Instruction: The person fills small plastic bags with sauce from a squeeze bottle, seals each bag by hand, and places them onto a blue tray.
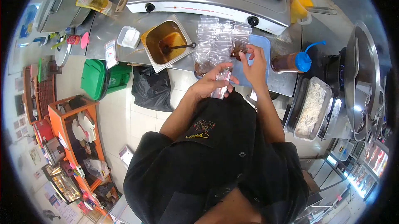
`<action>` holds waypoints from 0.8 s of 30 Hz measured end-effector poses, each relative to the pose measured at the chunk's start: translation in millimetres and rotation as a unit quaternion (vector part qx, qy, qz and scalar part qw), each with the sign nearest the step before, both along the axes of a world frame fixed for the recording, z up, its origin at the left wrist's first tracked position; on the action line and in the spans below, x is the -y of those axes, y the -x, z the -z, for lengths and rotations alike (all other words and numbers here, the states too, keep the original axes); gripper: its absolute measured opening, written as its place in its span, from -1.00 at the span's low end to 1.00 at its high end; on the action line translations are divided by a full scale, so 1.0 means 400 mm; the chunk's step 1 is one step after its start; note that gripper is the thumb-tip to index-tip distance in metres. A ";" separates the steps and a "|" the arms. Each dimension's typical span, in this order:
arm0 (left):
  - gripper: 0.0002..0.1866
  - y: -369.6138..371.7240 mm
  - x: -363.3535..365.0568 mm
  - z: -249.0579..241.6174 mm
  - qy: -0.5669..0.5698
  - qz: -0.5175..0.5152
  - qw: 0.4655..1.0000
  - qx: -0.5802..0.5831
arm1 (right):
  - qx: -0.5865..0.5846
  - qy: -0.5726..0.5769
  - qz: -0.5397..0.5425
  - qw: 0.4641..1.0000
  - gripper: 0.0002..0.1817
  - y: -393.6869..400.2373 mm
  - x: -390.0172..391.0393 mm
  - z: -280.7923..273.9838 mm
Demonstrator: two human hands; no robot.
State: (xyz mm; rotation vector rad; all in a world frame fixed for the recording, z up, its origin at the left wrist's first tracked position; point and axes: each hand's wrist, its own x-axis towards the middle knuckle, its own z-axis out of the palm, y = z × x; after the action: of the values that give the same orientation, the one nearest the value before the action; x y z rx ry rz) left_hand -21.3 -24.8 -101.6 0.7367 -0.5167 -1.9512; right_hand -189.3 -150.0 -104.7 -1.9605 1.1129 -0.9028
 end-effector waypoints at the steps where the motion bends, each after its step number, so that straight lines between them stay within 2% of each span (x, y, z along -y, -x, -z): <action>1: -0.28 0.004 0.003 -0.012 0.013 0.002 1.000 0.011 | 0.000 -0.060 -0.030 0.998 -0.56 0.011 -0.016 -0.050; 2: -0.28 0.009 0.005 -0.017 0.026 0.006 0.999 0.023 | -0.002 -0.061 -0.027 0.998 -0.56 0.023 -0.030 -0.073; 4: -0.27 0.022 0.005 -0.009 0.038 0.019 0.998 0.042 | -0.018 -0.084 -0.242 0.967 -0.69 0.044 -0.055 -0.101; 8: -0.26 0.045 0.023 -0.042 0.063 0.062 0.988 0.128 | 0.056 -0.050 -0.237 0.969 -0.79 0.060 -0.086 -0.096; 9: -0.28 0.055 0.026 -0.038 0.094 0.070 0.980 0.161 | 0.181 -0.131 -0.158 0.962 -0.84 0.056 -0.096 -0.097; 10: -0.28 0.055 0.023 -0.037 0.095 0.069 0.980 0.160 | 0.300 -0.209 -0.075 0.928 -0.88 0.053 -0.100 -0.100; 11: -0.29 0.050 0.018 -0.039 0.081 0.084 0.971 0.211 | 0.337 -0.143 -0.064 0.929 -0.88 0.052 -0.079 -0.108; 12: -0.31 0.049 0.013 -0.046 0.065 0.100 0.958 0.261 | 0.337 -0.143 -0.065 0.928 -0.88 0.075 -0.064 -0.117; 13: -0.31 0.053 0.006 -0.056 0.064 0.100 0.958 0.261 | 0.240 -0.141 -0.060 0.959 -0.91 0.110 -0.048 -0.126; 14: -0.38 0.057 -0.001 -0.067 0.063 0.000 0.966 0.251 | 0.141 -0.137 -0.053 0.979 -0.92 0.133 -0.037 -0.138; 15: -0.44 0.058 -0.002 -0.073 0.062 -0.099 0.964 0.238 | 0.035 -0.064 -0.078 0.994 -0.93 0.139 -0.034 -0.184; 16: -0.44 0.060 0.005 -0.065 0.063 -0.098 0.964 0.237 | 0.035 -0.064 -0.076 0.994 -0.93 0.141 -0.037 -0.190; 18: -0.72 0.062 0.022 -0.055 0.311 -0.100 0.875 0.357 | 0.000 -0.065 -0.179 0.982 -0.91 0.138 -0.044 -0.195; 19: -0.72 0.065 0.020 -0.063 0.310 -0.102 0.875 0.357 | -0.012 -0.083 -0.198 0.977 -0.87 0.139 -0.047 -0.188; 21: -0.92 0.067 0.018 -0.087 0.178 -0.046 0.896 0.405 | -0.003 -0.076 -0.197 0.977 -0.86 0.130 -0.044 -0.168; 23: -0.92 0.061 0.017 -0.080 0.164 -0.051 0.883 0.437 | 0.007 -0.069 -0.191 0.979 -0.84 0.107 -0.032 -0.116; 24: -0.92 0.057 0.019 -0.073 0.150 -0.053 0.870 0.467 | 0.018 -0.125 -0.046 0.991 -0.82 0.084 -0.009 -0.062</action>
State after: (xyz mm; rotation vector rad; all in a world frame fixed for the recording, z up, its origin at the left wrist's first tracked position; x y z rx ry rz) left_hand -44.1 -32.3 -72.2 1.4526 -1.2901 -1.2539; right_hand -223.0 -146.4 -79.7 -1.7679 1.0523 -0.7112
